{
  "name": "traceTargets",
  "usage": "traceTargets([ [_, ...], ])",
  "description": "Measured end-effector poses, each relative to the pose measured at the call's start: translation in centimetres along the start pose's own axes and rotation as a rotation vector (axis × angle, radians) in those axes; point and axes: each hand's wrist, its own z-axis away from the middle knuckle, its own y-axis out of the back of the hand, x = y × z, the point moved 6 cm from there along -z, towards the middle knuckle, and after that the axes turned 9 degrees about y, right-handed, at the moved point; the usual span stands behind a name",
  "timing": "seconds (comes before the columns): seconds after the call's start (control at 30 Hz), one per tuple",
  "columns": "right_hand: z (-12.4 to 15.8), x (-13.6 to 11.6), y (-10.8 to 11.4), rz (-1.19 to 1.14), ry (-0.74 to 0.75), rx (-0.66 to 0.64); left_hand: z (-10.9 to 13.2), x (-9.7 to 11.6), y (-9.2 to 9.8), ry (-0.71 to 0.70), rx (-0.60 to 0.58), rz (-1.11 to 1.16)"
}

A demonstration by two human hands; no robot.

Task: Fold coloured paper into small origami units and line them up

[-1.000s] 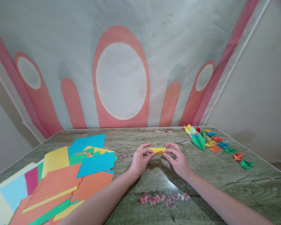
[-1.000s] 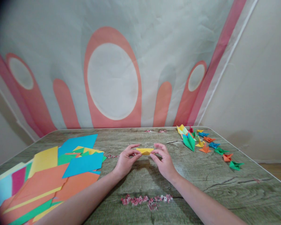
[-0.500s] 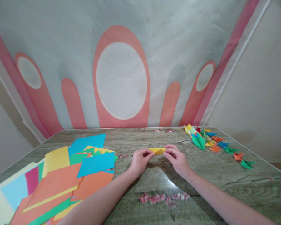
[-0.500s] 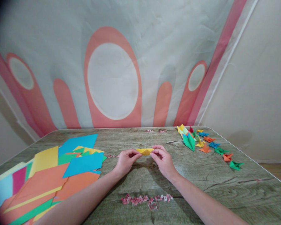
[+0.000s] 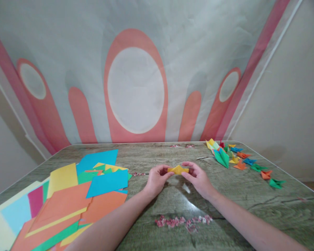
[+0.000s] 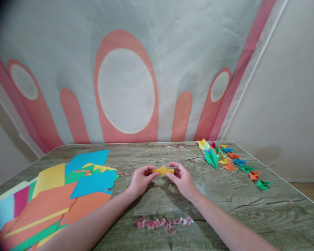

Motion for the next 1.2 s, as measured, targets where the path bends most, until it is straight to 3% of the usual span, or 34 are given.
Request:
traceTargets([
  [0.17,0.0,0.0,-0.4,0.069,-0.052,-0.105,0.1,-0.1,-0.1,-0.003,-0.015,-0.024],
  [0.33,-0.1,0.1,-0.2,0.136,-0.074,-0.076,0.0,-0.3,-0.2,0.013,-0.036,-0.073],
  [0.53,-0.1,0.6,-0.1,0.123,-0.129,-0.090,0.3,0.1,-0.5,0.054,-0.142,-0.201],
  [0.87,-0.2,1.3,-0.5,-0.072,-0.221,-0.087,0.0,-0.2,-0.3,0.195,-0.142,-0.079],
  [1.07,-0.1,1.2,-0.6,-0.086,-0.223,-0.096,-0.1,-0.3,-0.1,0.219,-0.092,0.048],
  [1.2,0.0,1.2,-0.4,-0.254,-0.233,-0.046,-0.2,-0.5,0.1,0.247,-0.041,0.114],
])
